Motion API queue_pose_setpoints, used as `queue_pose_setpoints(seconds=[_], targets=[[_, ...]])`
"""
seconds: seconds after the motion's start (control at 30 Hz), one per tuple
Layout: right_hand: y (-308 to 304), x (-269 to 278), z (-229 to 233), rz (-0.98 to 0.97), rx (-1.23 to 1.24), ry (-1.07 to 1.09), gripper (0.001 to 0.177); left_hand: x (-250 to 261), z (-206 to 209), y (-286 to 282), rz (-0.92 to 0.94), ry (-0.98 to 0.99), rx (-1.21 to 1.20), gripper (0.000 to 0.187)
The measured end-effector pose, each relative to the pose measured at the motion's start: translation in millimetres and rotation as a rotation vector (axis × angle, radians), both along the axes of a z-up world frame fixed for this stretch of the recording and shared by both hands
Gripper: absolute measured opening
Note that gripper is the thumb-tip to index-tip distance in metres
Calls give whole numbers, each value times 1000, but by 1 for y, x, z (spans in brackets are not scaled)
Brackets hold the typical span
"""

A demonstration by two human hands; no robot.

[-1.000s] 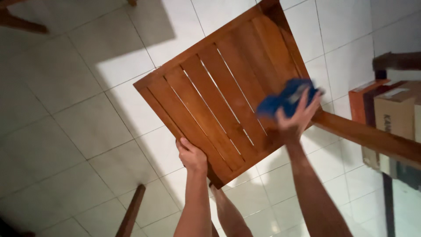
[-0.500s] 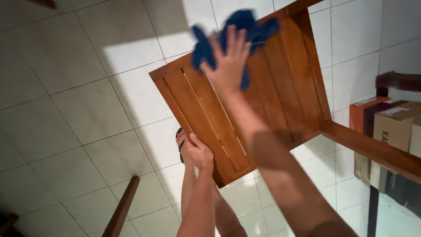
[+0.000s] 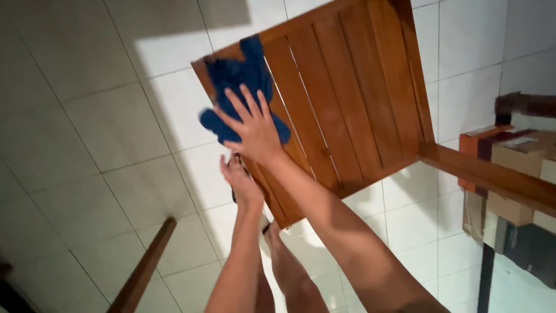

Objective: The person wipes a wooden chair with a blue cloth, cleaning the backrest, seat, and legs. The person moves around the chair to reach different surfaces and continues wiping until the entire chair is covered.

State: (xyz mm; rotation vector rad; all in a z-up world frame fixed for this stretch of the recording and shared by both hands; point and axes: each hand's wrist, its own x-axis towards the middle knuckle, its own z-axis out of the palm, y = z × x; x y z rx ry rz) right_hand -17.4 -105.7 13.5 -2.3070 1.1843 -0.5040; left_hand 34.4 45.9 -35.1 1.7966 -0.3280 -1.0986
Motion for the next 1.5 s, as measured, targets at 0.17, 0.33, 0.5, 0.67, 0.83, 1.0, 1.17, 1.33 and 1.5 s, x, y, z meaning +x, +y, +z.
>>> queue_pose_setpoints(seconds=[0.17,0.33,0.5,0.67,0.83,1.0,1.17,1.33,1.5], targets=[[109,-62,9,40,106,45,81,21,33,23,172,-196,157,56],[233,-129,19,-3,180,108,83,26,49,37,33,-275,141,55],[248,-125,9,-11,261,180,90,18,74,62,-62,-300,262,57],[172,-68,11,-7,270,156,101,16,81,47,78,-220,283,57],[62,9,5,-180,149,36,110,38,78,12,-47,-312,245,59],[-22,60,4,-218,48,56,109,63,78,-24,-81,-323,174,58],[-74,86,-10,-221,10,14,99,80,77,-38,-190,-362,191,59],[-61,68,-9,-165,-5,-52,91,81,78,-47,-186,-381,156,57],[26,24,0,-198,116,-20,88,70,90,-54,-278,-515,63,53]])
